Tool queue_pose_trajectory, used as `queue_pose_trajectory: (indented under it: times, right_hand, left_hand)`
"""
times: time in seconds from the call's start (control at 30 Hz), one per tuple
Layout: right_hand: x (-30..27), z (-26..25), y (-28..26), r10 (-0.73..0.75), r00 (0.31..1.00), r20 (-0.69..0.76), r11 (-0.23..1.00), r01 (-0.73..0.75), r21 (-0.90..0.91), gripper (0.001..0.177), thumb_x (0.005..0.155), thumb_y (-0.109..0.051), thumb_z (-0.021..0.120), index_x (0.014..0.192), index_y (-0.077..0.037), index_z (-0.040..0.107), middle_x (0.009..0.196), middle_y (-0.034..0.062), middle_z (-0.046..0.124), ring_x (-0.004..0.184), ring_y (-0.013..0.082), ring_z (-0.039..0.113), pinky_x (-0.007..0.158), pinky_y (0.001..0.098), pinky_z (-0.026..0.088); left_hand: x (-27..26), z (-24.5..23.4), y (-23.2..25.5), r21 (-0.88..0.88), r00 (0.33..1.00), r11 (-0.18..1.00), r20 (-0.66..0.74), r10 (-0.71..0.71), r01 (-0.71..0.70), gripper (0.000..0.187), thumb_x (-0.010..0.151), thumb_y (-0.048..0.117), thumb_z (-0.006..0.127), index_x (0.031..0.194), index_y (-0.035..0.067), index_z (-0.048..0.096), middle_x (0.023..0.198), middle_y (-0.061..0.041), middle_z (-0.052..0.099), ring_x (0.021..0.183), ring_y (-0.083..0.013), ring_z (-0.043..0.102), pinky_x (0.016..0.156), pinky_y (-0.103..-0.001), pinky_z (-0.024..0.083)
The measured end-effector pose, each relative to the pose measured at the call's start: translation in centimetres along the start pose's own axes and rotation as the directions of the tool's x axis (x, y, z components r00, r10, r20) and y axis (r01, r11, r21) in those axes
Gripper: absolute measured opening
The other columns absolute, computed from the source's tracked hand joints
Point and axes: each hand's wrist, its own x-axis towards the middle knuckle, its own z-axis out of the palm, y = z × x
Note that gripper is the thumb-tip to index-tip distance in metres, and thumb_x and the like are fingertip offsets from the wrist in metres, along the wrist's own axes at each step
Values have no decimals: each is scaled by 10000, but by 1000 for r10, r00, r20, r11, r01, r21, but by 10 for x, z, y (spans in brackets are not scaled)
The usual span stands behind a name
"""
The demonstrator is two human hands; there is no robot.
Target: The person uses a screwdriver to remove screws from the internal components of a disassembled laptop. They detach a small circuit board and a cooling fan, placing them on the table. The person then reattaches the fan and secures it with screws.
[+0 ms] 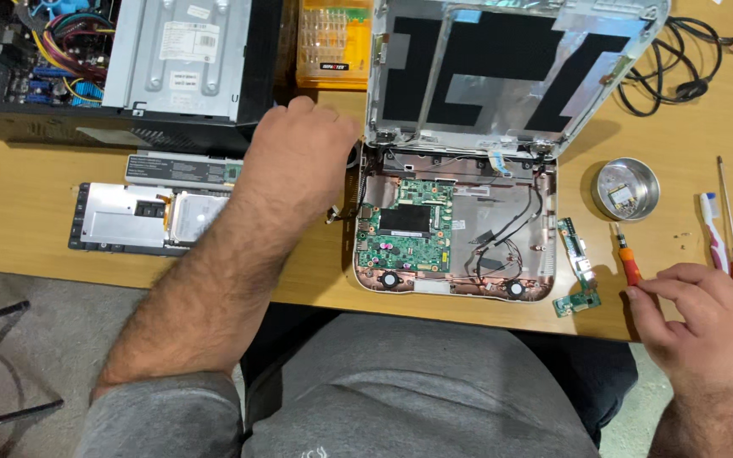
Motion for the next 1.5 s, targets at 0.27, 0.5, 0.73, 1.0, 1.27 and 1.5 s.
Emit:
queue_pose_trajectory:
  times: [0.27, 0.5, 0.73, 1.0, 1.27, 1.5]
  right_hand:
    - [8, -15, -18, -57, 996, -74, 991, 66, 119, 152, 966, -67, 903, 918, -122, 771, 1042, 79, 714, 1055, 231, 666, 1383, 451, 327]
    - [75, -47, -84, -297, 948, -115, 828, 316, 464, 176, 861, -121, 819, 941, -23, 696, 1031, 180, 713, 955, 321, 684, 920, 439, 517]
    - [160, -35, -185, -524, 852, -16, 736, 462, 495, 319, 887, -303, 808, 1120, -107, 712, 1227, 122, 697, 1140, 340, 666, 974, 463, 528]
    - [192, 22, -225, -599, 796, 92, 706, 470, 530, 361, 847, -236, 813, 1150, -80, 691, 1167, 155, 688, 1171, 388, 656, 992, 511, 529]
    - [199, 42, -210, -550, 814, 189, 713, 339, 614, 292, 835, -240, 827, 1091, -155, 714, 1142, 60, 729, 1174, 324, 677, 1003, 466, 536]
    - [201, 49, -206, -535, 797, 282, 758, 305, 577, 287, 813, -248, 836, 1055, -175, 701, 1108, 19, 736, 1146, 284, 695, 972, 441, 554]
  left_hand:
    - [11, -10, 5, 43, 984, 999, 176, -32, 25, 286, 832, 48, 693, 1103, 138, 710, 993, -82, 721, 924, -302, 675, 769, -479, 592]
    - [-17, -75, 19, -381, 972, 923, 229, 44, 48, 278, 840, 196, 790, 1066, 180, 629, 1102, -22, 696, 985, -206, 682, 863, -378, 589]
    - [-7, -53, 20, -504, 954, 858, 203, 222, -93, 343, 806, 189, 805, 1052, 196, 567, 1043, 24, 680, 915, -178, 654, 744, -367, 546]
    - [-7, -16, 1, -684, 914, 618, -199, 353, -387, 468, 747, 236, 845, 1096, 111, 559, 977, -153, 657, 962, -379, 703, 853, -513, 596]
    - [-10, -15, -22, -567, 954, 786, 1, 300, -247, 533, 737, 344, 900, 1120, 109, 612, 985, -108, 683, 982, -325, 721, 869, -469, 596]
    - [1, -14, -8, -424, 909, 904, 351, 225, -60, 292, 814, 386, 819, 938, 164, 675, 841, -90, 725, 916, -329, 749, 761, -458, 604]
